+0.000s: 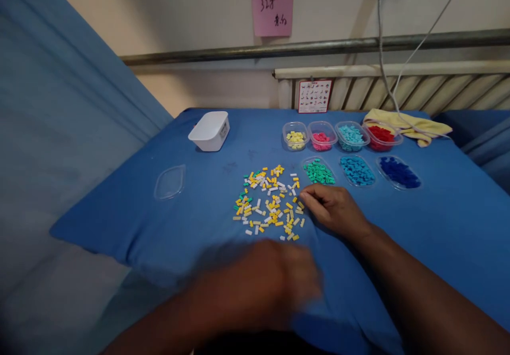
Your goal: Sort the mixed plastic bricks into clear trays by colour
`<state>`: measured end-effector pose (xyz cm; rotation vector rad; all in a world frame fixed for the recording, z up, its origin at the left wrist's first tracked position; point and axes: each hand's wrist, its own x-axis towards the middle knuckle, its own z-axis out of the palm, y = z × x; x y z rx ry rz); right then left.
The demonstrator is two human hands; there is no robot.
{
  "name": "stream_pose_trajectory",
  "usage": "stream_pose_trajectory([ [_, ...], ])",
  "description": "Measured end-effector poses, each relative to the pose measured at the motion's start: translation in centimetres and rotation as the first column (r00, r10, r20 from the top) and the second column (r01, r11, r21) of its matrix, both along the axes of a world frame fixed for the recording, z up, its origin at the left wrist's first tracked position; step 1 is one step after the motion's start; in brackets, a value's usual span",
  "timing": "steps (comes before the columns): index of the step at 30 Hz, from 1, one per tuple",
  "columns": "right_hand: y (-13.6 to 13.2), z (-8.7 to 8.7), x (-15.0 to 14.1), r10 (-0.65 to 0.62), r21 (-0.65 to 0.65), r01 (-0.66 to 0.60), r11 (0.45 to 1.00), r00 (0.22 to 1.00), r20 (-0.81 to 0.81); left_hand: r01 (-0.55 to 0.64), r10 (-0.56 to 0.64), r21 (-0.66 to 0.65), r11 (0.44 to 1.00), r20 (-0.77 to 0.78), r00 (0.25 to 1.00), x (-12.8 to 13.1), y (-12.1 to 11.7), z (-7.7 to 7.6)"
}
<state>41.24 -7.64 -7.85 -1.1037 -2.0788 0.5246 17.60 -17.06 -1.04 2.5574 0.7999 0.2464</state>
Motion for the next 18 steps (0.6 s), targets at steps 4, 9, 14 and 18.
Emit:
stream_pose_trajectory([
  [4, 0.2, -0.2, -0.3, 0.002, -0.050, -0.003, 0.999, 1.000, -0.021, -0.626, 0.635, 0.108, 0.772, -0.171, 0.753, -7.1, 5.6, 1.8],
  [9, 0.4, -0.3, -0.2, 0.002, -0.095, -0.006, 0.995, 0.999, -0.051, -0.677, 0.647, 0.045, 0.734, -0.347, 0.679, -9.7, 8.8, 1.3],
  [14, 0.6, -0.4, 0.0, 0.007, -0.114, -0.011, 0.993, 0.999, -0.036, -0.672, 0.625, -0.048, 0.739, -0.322, 0.711, -8.7, 8.8, 0.4],
  [18, 0.7, -0.5, 0.0, 0.015, -0.122, -0.020, 0.992, 0.999, -0.045, -0.714, 0.665, -0.208, 0.668, -0.264, 0.699, -9.1, 9.1, 0.0],
])
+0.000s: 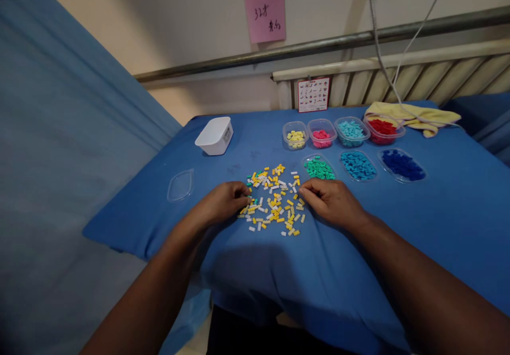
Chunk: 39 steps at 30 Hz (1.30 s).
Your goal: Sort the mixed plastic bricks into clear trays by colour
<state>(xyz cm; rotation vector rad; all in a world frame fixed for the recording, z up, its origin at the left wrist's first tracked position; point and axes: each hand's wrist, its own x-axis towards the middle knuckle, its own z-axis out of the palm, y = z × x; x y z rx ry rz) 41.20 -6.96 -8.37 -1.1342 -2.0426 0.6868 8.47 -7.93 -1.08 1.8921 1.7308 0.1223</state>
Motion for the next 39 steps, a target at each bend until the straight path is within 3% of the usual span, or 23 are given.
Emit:
stream_pose_trajectory([
  [5, 0.1, 0.2, 0.0, 0.014, -0.014, -0.014, 1.000, 1.000, -0.012, -0.024, 0.022, 0.015, 1.000, 0.097, 0.995, -0.8, 0.4, 0.0],
  [9, 0.1, 0.2, 0.0, 0.009, -0.017, -0.009, 1.000, 1.000, -0.013, -0.044, 0.040, 0.050, 0.998, 0.079, 0.996, -1.5, 0.6, 0.4],
  [13, 0.1, 0.1, 0.0, 0.013, -0.035, -0.013, 0.999, 1.000, -0.016, -0.018, 0.008, 0.077, 0.997, 0.121, 0.993, -0.9, 0.2, 0.7],
  [16, 0.2, 0.0, 0.0, 0.019, -0.041, -0.020, 0.999, 1.000, -0.021, 0.122, -0.133, 0.131, 0.984, 0.084, 0.988, 0.7, -0.3, 1.1],
  [19, 0.3, 0.0, 0.0, 0.019, -0.040, -0.020, 0.999, 0.999, -0.029, 0.331, -0.316, 0.140, 0.933, -0.121, 0.941, 2.2, -0.5, 1.4],
  [22, 0.3, 0.0, 0.0, 0.027, -0.047, -0.029, 0.998, 0.999, -0.039, 0.399, -0.367, 0.082, 0.913, -0.254, 0.895, 2.8, -0.2, 1.5],
  [32, 0.2, 0.4, -0.2, 0.042, -0.018, -0.042, 0.999, 0.999, -0.010, 0.311, -0.295, 0.053, 0.949, -0.202, 0.934, 3.0, 0.1, 1.8],
  [36, 0.2, 0.4, -0.4, 0.044, 0.012, -0.044, 0.999, 0.999, -0.003, 0.191, -0.188, 0.027, 0.981, -0.075, 0.979, 2.9, 0.5, 2.0],
  [39, 0.2, 0.3, -0.5, 0.072, 0.043, -0.072, 0.996, 0.997, 0.014, 0.109, -0.112, 0.086, 0.990, 0.024, 0.993, 3.8, 1.9, 2.2],
])
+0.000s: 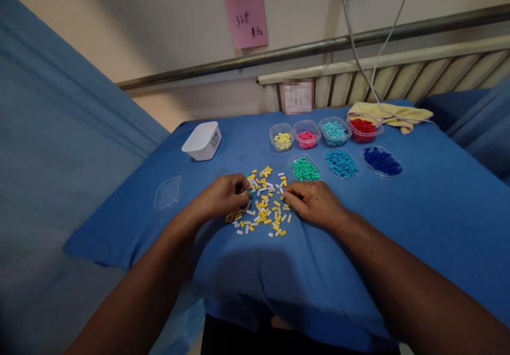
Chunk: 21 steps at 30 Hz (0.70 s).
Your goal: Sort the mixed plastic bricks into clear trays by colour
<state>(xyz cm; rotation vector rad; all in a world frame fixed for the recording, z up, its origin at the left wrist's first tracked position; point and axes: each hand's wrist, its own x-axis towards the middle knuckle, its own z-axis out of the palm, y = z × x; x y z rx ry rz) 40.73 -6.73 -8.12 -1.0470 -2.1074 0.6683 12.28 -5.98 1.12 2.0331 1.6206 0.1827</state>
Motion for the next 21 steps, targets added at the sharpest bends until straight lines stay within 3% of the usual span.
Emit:
stream_pose_trajectory([
  [4, 0.1, -0.2, 0.0, 0.030, 0.021, -0.030, 0.999, 1.000, 0.008, 0.010, -0.023, 0.076, 0.997, 0.173, 0.985, 3.3, 3.5, -0.2],
  [7, 0.2, -0.2, 0.0, 0.026, 0.026, -0.026, 0.999, 1.000, -0.001, 0.093, -0.110, 0.072, 0.993, 0.276, 0.955, 6.4, 6.9, -1.1],
  [12, 0.4, 0.0, -0.1, 0.032, 0.000, -0.032, 0.999, 0.999, -0.023, 0.176, -0.190, 0.077, 0.981, 0.257, 0.947, 10.1, 12.1, -3.1],
  [18, 0.5, 0.1, -0.1, 0.030, -0.007, -0.030, 1.000, 0.999, -0.012, 0.282, -0.297, 0.097, 0.954, 0.207, 0.932, 10.8, 14.5, -4.4],
  [21, 0.5, 0.1, -0.1, 0.035, -0.003, -0.035, 0.999, 0.999, -0.026, 0.230, -0.256, 0.129, 0.965, 0.262, 0.930, 9.6, 14.1, -3.9],
])
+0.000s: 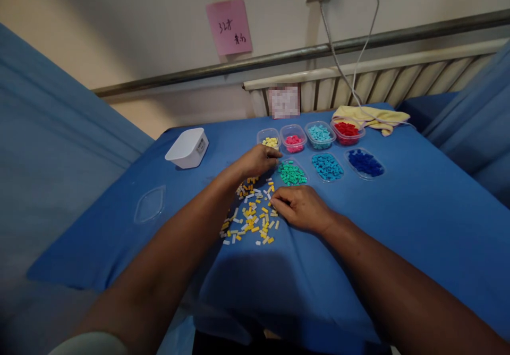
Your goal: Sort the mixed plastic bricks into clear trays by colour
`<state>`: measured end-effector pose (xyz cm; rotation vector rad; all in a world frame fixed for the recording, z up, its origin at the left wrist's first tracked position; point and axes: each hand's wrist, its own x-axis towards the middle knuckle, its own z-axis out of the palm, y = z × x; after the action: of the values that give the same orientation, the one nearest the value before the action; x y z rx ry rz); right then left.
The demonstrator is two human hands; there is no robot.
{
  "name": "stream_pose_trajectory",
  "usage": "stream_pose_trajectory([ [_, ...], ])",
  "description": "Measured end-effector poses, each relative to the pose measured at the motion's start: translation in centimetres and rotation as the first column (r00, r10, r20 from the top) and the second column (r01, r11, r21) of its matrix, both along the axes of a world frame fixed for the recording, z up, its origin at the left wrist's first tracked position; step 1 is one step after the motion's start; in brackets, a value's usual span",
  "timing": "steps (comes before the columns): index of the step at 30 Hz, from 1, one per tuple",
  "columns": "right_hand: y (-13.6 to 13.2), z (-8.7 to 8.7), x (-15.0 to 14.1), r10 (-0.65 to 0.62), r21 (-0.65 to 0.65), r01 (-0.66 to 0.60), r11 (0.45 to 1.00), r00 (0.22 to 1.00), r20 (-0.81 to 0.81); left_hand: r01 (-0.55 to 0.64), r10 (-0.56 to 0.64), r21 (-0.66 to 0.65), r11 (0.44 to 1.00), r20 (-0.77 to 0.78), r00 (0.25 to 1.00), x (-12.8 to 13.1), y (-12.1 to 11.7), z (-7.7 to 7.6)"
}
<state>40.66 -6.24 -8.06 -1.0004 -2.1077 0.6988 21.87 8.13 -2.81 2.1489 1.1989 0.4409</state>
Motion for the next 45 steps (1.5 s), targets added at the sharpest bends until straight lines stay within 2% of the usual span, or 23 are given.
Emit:
stream_pose_trajectory([
  [3, -0.1, -0.1, 0.1, 0.008, -0.002, -0.008, 1.000, 1.000, -0.013, -0.091, 0.093, 0.044, 0.995, -0.040, 0.995, -3.2, -1.0, 1.3],
  [8, -0.2, -0.5, 0.1, -0.011, -0.021, 0.010, 1.000, 1.000, -0.013, -0.241, 0.248, 0.061, 0.969, -0.256, 0.934, -12.0, -3.7, 3.4],
  [11, -0.1, -0.6, 0.0, -0.014, -0.032, 0.014, 0.999, 1.000, -0.009, -0.286, 0.279, 0.028, 0.958, -0.326, 0.903, -15.9, -5.7, 3.2],
  [13, -0.2, -0.6, 0.0, -0.014, -0.041, 0.014, 0.999, 1.000, -0.007, -0.270, 0.255, -0.004, 0.963, -0.324, 0.911, -17.1, -6.8, 2.4],
  [17, -0.2, -0.5, 0.1, -0.023, -0.059, 0.022, 0.998, 1.000, -0.004, -0.159, 0.151, -0.010, 0.987, -0.272, 0.950, -16.9, -8.2, 0.5],
  [19, -0.3, -0.5, 0.2, -0.027, -0.068, 0.026, 0.997, 1.000, -0.006, -0.170, 0.168, 0.019, 0.985, -0.272, 0.947, -16.3, -8.5, 0.1],
  [27, -0.3, -0.3, 0.2, -0.029, -0.092, 0.030, 0.995, 1.000, 0.004, -0.306, 0.326, 0.111, 0.945, -0.372, 0.869, -15.3, -10.5, 1.6],
  [30, -0.3, -0.2, 0.1, -0.027, -0.091, 0.028, 0.995, 1.000, 0.010, -0.185, 0.211, 0.110, 0.977, -0.341, 0.916, -15.5, -11.4, 1.5],
  [33, -0.3, -0.2, 0.2, -0.024, -0.093, 0.025, 0.995, 1.000, 0.014, -0.091, 0.129, 0.120, 0.989, -0.364, 0.922, -15.7, -11.8, 1.0],
  [41, -0.3, -0.1, 0.2, -0.023, -0.104, 0.026, 0.994, 0.999, 0.030, -0.113, 0.169, 0.160, 0.981, -0.404, 0.899, -14.7, -10.9, 0.4],
  [45, -0.3, 0.0, 0.3, -0.018, -0.119, 0.020, 0.993, 1.000, 0.017, -0.109, 0.158, 0.138, 0.984, -0.421, 0.893, -14.9, -11.4, 1.1],
])
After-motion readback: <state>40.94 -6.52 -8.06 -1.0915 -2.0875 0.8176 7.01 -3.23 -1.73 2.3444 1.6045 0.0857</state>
